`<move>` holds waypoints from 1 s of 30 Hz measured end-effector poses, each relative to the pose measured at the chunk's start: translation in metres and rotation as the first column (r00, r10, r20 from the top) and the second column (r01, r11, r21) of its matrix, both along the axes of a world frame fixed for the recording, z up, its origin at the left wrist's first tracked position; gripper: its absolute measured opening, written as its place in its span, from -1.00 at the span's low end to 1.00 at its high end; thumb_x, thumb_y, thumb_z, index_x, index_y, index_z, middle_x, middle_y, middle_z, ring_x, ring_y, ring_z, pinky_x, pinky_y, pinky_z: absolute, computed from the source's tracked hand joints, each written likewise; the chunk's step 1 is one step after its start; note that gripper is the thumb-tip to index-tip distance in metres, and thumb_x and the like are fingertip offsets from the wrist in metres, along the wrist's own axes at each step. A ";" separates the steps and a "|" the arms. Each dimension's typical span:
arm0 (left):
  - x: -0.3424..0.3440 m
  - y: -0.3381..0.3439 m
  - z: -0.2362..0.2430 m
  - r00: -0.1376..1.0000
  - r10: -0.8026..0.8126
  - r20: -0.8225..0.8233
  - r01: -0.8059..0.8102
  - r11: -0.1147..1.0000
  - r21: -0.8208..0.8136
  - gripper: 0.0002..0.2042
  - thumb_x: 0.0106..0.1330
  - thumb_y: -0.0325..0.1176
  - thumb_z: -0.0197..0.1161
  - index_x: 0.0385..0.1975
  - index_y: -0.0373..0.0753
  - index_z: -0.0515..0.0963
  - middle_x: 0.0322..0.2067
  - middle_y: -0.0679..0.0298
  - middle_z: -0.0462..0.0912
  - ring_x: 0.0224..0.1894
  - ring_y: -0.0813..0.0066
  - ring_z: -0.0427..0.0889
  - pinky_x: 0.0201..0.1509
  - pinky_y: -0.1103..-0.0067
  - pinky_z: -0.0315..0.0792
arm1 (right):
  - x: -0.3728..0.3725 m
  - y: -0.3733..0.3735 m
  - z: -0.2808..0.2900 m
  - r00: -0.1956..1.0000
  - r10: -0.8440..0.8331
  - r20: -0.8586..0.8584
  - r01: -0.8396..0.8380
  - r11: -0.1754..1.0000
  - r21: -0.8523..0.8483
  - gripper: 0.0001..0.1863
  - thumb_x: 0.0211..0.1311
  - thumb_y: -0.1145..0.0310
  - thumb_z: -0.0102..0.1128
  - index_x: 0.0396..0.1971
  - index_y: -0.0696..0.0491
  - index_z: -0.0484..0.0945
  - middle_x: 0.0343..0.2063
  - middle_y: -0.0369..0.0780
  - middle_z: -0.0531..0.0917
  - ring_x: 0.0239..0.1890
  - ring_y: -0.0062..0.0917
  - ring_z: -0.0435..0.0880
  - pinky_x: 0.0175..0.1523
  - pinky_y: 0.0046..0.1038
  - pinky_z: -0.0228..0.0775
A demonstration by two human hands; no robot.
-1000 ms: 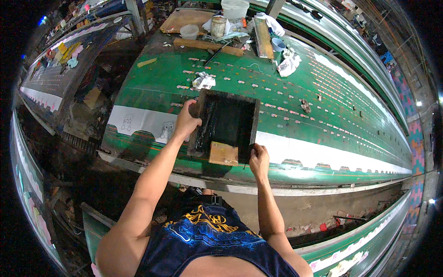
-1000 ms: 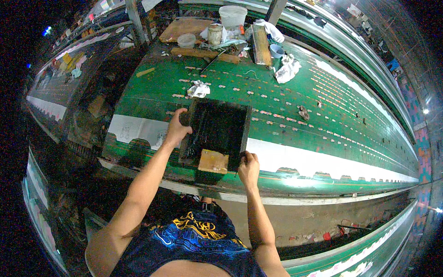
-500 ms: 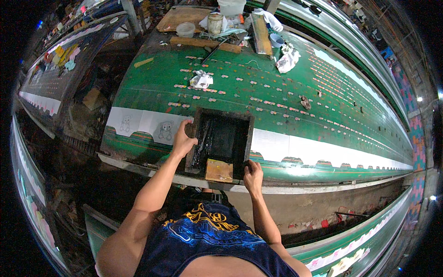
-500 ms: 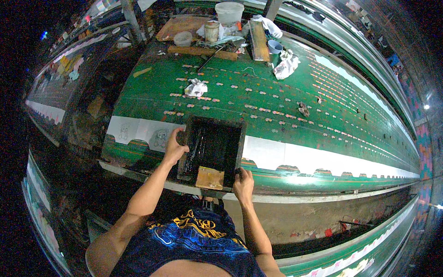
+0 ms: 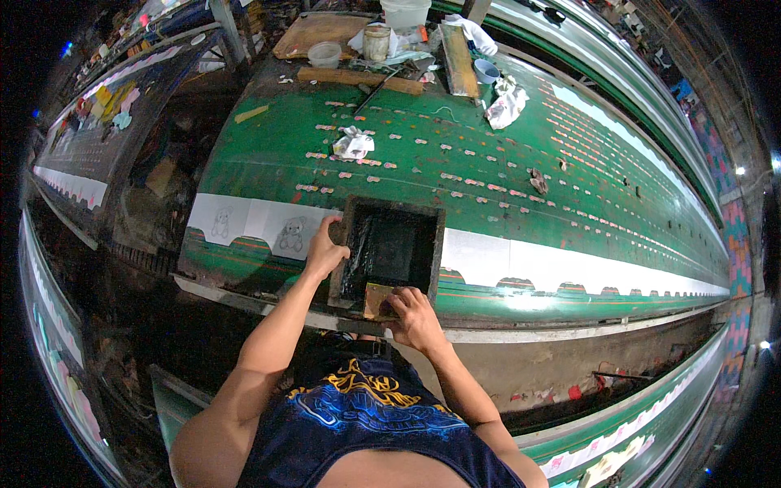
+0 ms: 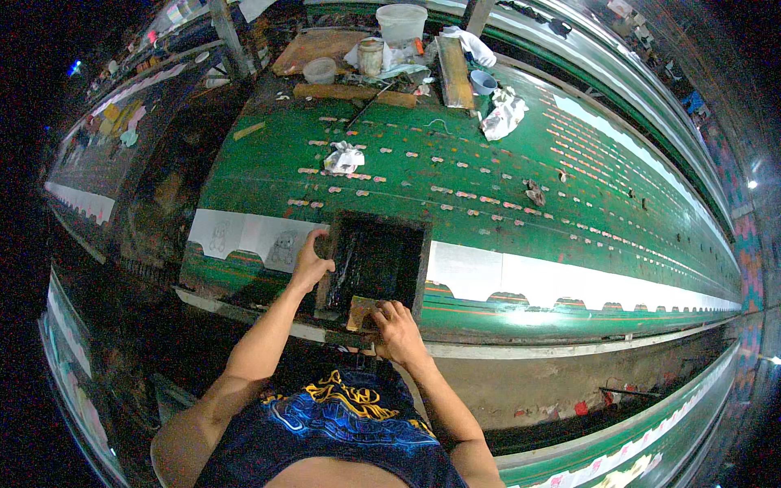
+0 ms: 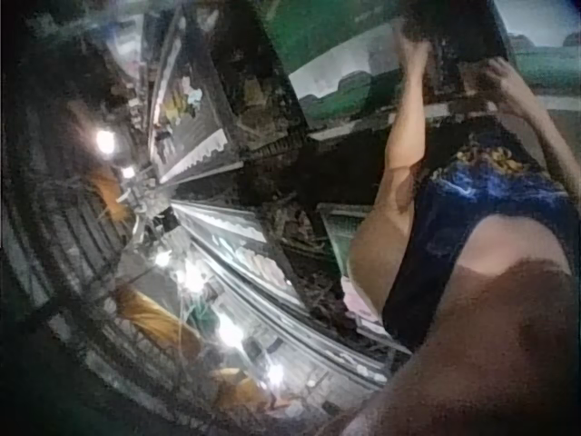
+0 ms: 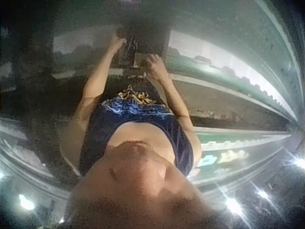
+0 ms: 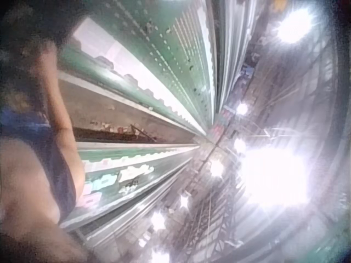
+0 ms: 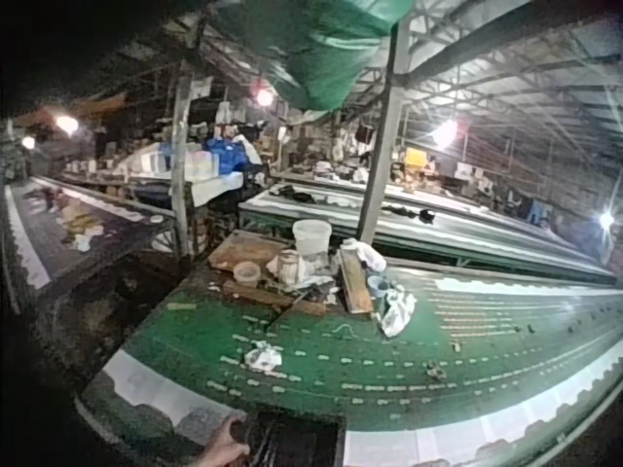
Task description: The person holds a screen printing frame over a long green textile and uses a squeegee to spread ink across the screen, repeatedly moving the frame along the fabric to print a pattern. The person adjusts the frame and repositions it multiple times to continue the print run.
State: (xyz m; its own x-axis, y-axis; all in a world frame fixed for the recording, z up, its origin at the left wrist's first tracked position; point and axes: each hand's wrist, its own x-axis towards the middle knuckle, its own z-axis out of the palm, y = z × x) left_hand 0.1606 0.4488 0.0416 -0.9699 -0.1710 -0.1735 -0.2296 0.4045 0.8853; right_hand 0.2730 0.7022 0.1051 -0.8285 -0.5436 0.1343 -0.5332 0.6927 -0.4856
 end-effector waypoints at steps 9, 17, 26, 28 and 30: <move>-0.001 0.001 0.003 0.999 0.006 0.035 -0.006 1.000 0.027 -0.24 -0.19 -0.60 0.34 0.20 -0.10 0.37 -0.50 0.10 0.59 -0.47 0.29 0.59 -0.38 0.36 0.43 | -0.020 -0.013 -0.015 0.997 -0.060 -0.041 0.060 0.998 0.006 -0.69 0.02 0.47 0.20 -0.16 0.15 0.55 -0.23 -0.07 0.60 -0.10 -0.16 0.57 0.01 -0.24 0.46; 0.000 0.002 0.016 0.990 -0.010 0.137 0.010 1.000 -0.001 -0.24 -0.14 -0.56 0.34 0.23 -0.08 0.35 -0.45 0.05 0.62 -0.45 0.24 0.61 -0.35 0.31 0.46 | -0.109 -0.010 -0.005 0.989 -0.116 -0.092 0.110 0.991 -0.070 -0.83 -0.02 0.58 0.14 -0.36 0.10 0.51 -0.35 -0.06 0.57 -0.17 -0.07 0.57 -0.11 -0.08 0.49; -0.001 0.000 -0.001 0.997 -0.029 0.064 0.032 0.999 -0.037 -0.21 -0.15 -0.56 0.33 0.25 -0.05 0.32 -0.45 0.02 0.63 -0.40 0.13 0.63 -0.28 0.26 0.46 | -0.093 -0.009 -0.031 0.979 -0.149 -0.140 0.150 0.989 -0.006 -0.56 -0.21 0.60 0.21 -0.17 0.11 0.55 -0.25 -0.07 0.57 -0.11 -0.07 0.52 0.06 -0.13 0.43; 0.000 0.001 0.013 0.986 -0.020 0.163 0.018 1.000 0.017 -0.21 -0.15 -0.55 0.33 0.25 -0.04 0.32 -0.44 0.01 0.63 -0.40 0.11 0.63 -0.28 0.26 0.46 | -0.054 -0.013 -0.014 0.993 -0.114 -0.032 0.114 0.993 0.009 -0.55 -0.19 0.62 0.18 -0.14 0.13 0.55 -0.23 -0.06 0.57 -0.11 -0.09 0.52 0.06 -0.14 0.43; 0.001 0.001 0.024 0.980 -0.022 0.199 0.021 1.000 0.006 -0.21 -0.15 -0.56 0.33 0.24 -0.03 0.32 -0.45 0.02 0.63 -0.42 0.14 0.63 -0.30 0.27 0.46 | -0.025 -0.011 -0.017 0.993 -0.064 -0.101 0.061 0.998 -0.036 -0.57 -0.12 0.63 0.14 -0.11 0.19 0.53 -0.14 -0.06 0.58 -0.07 -0.11 0.53 0.07 -0.17 0.44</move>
State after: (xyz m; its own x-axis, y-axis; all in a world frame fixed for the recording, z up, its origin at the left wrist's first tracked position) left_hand 0.1615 0.4497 0.0655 -0.9194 -0.1495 -0.3637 -0.3924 0.4082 0.8242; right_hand 0.2481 0.6912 0.0881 -0.8416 -0.4853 0.2370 -0.5376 0.7109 -0.4534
